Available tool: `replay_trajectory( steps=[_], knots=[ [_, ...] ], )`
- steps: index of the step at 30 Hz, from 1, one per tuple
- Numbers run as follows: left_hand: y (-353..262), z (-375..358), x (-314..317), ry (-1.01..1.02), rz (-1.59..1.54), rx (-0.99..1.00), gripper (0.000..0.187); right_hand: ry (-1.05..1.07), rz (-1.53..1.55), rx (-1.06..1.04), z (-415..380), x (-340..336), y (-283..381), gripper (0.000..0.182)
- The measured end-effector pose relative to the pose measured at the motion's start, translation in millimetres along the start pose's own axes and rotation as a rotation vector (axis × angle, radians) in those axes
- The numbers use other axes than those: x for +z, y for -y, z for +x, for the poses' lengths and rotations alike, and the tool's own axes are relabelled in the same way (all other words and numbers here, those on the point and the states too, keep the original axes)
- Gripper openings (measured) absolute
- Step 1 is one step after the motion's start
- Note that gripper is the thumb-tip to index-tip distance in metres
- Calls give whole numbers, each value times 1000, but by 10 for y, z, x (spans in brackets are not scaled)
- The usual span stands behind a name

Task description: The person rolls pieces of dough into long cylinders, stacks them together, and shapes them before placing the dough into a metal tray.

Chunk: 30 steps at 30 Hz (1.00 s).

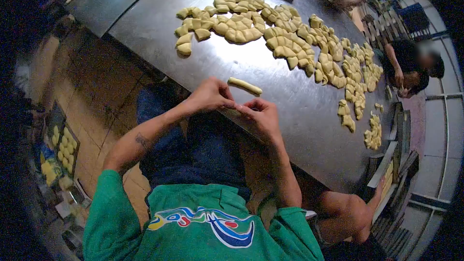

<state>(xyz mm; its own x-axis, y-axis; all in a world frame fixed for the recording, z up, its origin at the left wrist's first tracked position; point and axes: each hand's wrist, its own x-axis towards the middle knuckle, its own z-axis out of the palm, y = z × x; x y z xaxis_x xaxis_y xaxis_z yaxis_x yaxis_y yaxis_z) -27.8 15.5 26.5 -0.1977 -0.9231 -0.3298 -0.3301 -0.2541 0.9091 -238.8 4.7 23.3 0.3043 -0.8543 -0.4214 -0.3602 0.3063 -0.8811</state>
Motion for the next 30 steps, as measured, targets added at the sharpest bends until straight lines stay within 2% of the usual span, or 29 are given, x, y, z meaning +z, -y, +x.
replay_trajectory(
  steps=[1,2,3,4,5,6,7,9,10,11,13,14,15,16,17,19,21,22,23,25,27,29,30],
  knots=[
    [-22,6,-24,-8,103,-21,23,11,-3,1,40,42,35,20],
    [21,10,-4,-11,98,-30,23,-10,-161,-69,65,104,49,21],
    [68,19,27,-111,296,12,28,-33,-317,-138,80,156,57,22],
    [113,29,53,-207,495,56,32,-31,-315,-130,80,191,69,22],
    [166,33,51,-199,494,54,32,-104,-578,-225,74,217,86,22],
    [209,6,16,-253,585,136,33,-180,-838,-318,63,230,89,23],
    [262,-14,-36,-307,676,223,34,-187,-834,-310,84,168,28,23],
    [401,-8,-160,-225,602,266,33,102,-400,-79,152,-47,-70,26],
    [460,2,-191,-208,569,331,34,170,-112,33,116,-105,-90,28],
    [525,9,-179,-189,530,389,36,169,-111,36,138,-107,-124,28],
    [404,-6,-110,-203,543,350,42,82,-349,-15,154,-58,-166,39],
    [317,-8,-82,-193,592,267,42,77,-347,-7,166,-42,-146,39],
    [241,-10,-63,-181,643,183,42,12,-483,32,164,8,-44,47],
    [196,-6,-48,-167,643,181,42,-52,-616,75,165,64,18,56],
    [150,11,-43,-149,676,127,41,-54,-608,87,182,118,32,56],
    [167,68,-30,-121,705,71,41,-80,-852,115,218,171,36,66],
    [222,87,-61,-150,787,176,42,-28,-850,167,195,52,38,66],
    [227,115,-139,-48,812,187,45,11,-848,194,199,-33,79,67],
    [225,113,-204,-58,822,201,45,-4,-846,180,210,-122,50,67],
    [197,100,-312,62,731,259,50,139,-795,33,211,-180,53,70],
    [226,84,-274,52,757,267,54,174,-870,-8,173,-175,91,73],
    [243,95,-205,-53,771,276,56,95,-934,-51,188,-109,142,77],
    [209,122,-188,-49,801,206,56,100,-931,-47,231,-91,148,77]
  ],
)
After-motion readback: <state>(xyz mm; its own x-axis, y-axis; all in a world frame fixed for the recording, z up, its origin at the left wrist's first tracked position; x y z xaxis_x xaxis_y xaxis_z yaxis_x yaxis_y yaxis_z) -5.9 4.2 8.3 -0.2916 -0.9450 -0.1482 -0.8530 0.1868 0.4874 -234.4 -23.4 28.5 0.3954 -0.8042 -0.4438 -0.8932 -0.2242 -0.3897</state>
